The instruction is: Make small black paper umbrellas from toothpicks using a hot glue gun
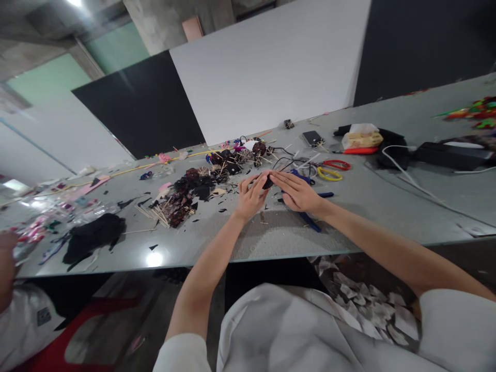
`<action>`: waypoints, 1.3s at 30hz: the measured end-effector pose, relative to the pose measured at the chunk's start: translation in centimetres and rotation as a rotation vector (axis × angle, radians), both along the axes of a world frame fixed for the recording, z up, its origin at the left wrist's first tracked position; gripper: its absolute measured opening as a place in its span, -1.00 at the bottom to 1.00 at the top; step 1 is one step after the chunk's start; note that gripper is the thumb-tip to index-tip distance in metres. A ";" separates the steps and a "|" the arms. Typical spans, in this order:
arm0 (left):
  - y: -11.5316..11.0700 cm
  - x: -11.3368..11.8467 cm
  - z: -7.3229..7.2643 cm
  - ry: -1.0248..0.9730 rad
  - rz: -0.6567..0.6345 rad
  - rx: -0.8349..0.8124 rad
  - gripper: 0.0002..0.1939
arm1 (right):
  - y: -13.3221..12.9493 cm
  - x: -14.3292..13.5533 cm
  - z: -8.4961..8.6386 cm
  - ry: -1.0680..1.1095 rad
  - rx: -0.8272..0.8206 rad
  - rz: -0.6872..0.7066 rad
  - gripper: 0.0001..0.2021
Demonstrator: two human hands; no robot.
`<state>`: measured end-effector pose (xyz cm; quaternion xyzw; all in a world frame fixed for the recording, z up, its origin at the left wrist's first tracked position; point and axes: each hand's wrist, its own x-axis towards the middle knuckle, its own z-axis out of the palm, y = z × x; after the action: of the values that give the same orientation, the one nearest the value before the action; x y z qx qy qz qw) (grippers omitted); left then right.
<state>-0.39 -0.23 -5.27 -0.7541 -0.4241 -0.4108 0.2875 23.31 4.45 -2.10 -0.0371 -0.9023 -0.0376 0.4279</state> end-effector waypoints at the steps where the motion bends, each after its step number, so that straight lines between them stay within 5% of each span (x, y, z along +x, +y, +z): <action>1: 0.0 0.0 -0.1 -0.012 -0.009 -0.009 -0.27 | 0.0 0.0 -0.1 -0.017 -0.008 -0.008 -0.32; 9: 0.2 -0.3 -0.2 -0.087 -0.081 -0.175 -0.33 | -0.3 0.1 0.3 0.006 -0.120 -0.019 -0.31; 21: -0.3 0.1 0.2 -0.104 -0.050 -0.124 -0.43 | -0.1 -0.1 0.5 -0.063 0.022 0.008 -0.24; 31: -0.2 0.1 0.5 -0.048 -0.072 -0.118 -0.38 | -0.2 0.6 0.8 0.019 -0.110 -0.036 -0.24; 39: -0.1 0.0 0.2 -0.030 -0.082 -0.140 -0.38 | 0.3 0.6 0.4 -0.105 -0.038 -0.068 -0.26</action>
<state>-0.37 -0.29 -5.07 -0.7830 -0.4248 -0.4027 0.2104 23.92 4.71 -1.73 -0.0739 -0.9222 -0.0367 0.3777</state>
